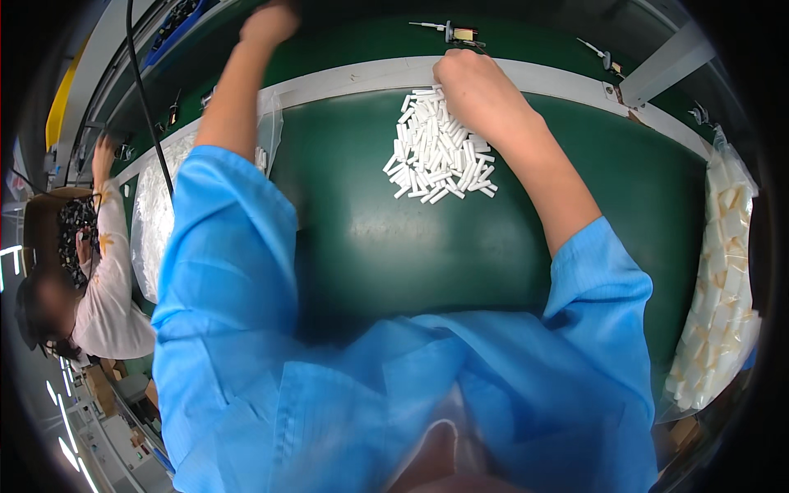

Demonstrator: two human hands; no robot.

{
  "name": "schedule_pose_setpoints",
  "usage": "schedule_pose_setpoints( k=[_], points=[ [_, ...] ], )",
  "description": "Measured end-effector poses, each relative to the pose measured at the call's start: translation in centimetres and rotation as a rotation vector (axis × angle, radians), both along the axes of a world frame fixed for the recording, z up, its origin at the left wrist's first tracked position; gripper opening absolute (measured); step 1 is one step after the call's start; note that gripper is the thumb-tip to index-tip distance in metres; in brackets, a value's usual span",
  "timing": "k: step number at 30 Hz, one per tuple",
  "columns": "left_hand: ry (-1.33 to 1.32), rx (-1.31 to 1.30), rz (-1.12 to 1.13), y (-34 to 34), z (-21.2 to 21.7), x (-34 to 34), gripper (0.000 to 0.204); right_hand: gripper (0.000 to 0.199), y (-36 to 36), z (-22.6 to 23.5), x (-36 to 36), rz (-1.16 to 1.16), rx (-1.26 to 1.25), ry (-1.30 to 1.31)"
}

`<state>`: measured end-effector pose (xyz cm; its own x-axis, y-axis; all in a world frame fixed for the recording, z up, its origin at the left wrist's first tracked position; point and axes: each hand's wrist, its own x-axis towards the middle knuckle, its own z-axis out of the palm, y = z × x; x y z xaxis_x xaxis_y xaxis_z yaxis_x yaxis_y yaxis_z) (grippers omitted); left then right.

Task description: The person assembles small white plastic pins onto thin metal assemblies by hand at a factory workstation.

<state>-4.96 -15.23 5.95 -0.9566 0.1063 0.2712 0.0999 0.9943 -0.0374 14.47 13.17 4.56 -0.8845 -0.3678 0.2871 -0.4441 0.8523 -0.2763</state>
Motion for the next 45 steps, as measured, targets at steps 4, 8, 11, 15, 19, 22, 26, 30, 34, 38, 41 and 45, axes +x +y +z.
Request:
schedule_pose_setpoints(
  k=[4, 8, 11, 15, 19, 22, 26, 30, 34, 38, 41, 45],
  points=[
    [-0.216, -0.145, 0.396, -10.2, 0.7, 0.6, 0.049, 0.015, 0.1, 0.4, -0.2, -0.007, -0.003, -0.029],
    [-0.412, -0.089, 0.681, -12.8, -0.8, 2.9, 0.062, 0.011, 0.0, 0.3, -0.1, 0.001, 0.032, -0.012],
    [-0.277, -0.222, 0.637, -12.7, -0.8, 2.8, 0.065, 0.010, 0.0, 0.1, -0.2, 0.006, 0.009, 0.006],
    [-0.389, 0.041, 0.664, -11.1, 0.3, 1.6, 0.055, 0.011, 0.5, 0.1, -0.5, -0.030, -0.031, -0.068],
    [-0.537, -0.047, 0.573, -10.4, 0.3, -0.1, 0.029, 0.011, 0.5, 0.7, -0.4, -0.052, -0.077, -0.118],
    [-0.289, -0.082, 0.243, -7.9, 1.5, -0.6, 0.038, 0.013, 0.5, 0.4, -0.9, -0.039, -0.156, -0.101],
    [-0.291, 0.790, -0.141, 4.7, 0.5, 1.6, 0.029, 0.014, 1.6, -0.4, -1.3, -0.117, -0.238, -0.111],
    [-0.549, 1.791, -0.331, 15.3, -1.0, 6.9, 0.015, 0.017, 2.5, -1.6, -2.7, -0.137, -0.400, -0.185],
    [-0.776, 2.394, -0.384, 17.8, -4.1, 7.0, 0.015, 0.024, 2.7, -2.3, -3.3, -0.213, -0.752, -0.363],
    [-0.755, 2.564, -0.368, 16.2, -4.4, 6.1, 0.016, 0.026, 2.5, -2.7, -3.1, -0.211, -0.844, -0.383],
    [-0.787, 2.620, -0.389, 16.3, -4.4, 6.5, 0.016, 0.027, 2.2, -2.7, -2.8, -0.228, -0.802, -0.366],
    [-0.778, 2.601, -0.417, 16.9, -4.3, 6.8, 0.016, 0.027, 2.1, -2.7, -3.0, -0.185, -0.829, -0.344]
  ],
)
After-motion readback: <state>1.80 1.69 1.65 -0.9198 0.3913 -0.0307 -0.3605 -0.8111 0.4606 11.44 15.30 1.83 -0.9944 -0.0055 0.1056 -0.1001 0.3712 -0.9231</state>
